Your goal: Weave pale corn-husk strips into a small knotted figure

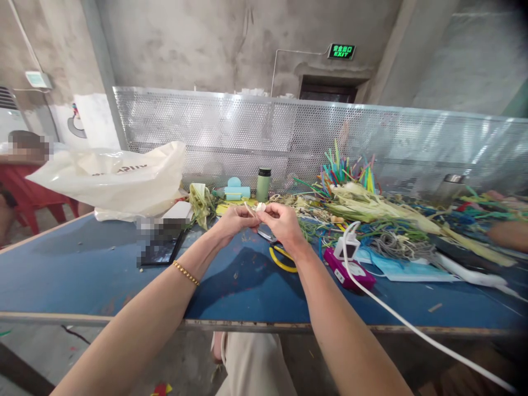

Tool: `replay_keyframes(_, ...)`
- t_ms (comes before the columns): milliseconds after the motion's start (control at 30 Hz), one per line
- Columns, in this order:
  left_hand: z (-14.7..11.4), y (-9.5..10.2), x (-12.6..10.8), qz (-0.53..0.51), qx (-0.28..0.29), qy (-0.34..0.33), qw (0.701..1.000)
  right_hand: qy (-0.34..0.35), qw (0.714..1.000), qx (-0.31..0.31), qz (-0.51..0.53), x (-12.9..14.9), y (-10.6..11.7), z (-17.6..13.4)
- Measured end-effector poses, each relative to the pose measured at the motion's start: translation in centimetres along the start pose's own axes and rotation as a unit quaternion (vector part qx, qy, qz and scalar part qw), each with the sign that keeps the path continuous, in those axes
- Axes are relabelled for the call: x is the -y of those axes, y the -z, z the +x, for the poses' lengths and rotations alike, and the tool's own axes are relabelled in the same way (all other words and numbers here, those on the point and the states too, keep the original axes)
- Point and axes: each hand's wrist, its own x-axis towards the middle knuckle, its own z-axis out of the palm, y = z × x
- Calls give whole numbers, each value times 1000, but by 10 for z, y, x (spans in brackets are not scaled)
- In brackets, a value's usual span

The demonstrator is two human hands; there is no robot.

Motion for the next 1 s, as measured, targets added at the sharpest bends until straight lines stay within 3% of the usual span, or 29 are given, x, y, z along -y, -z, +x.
replay_keyframes(267,-2,3,-6,-2,60,43,997,0,1000,3,-8,1,3,0)
replay_keyframes(400,-2,0,-7,-79,23,38,996,8,999,26,23,1,2,-1)
replay_keyframes(567,-2,-2,-5,-111,-2,57,992,-10,998,-38,46,3,3,-1)
replay_keyframes(700,-3,-1,-6,-99,16,58,993,-11,997,-64,45,2,4,-1)
replay_keyframes(867,-5,0,-10,-35,61,43,997,-4,999,-27,36,3,2,-1)
replay_keyframes(1000,-4,1,-7,26,57,28,998,-1,999,-13,45,1,1,0)
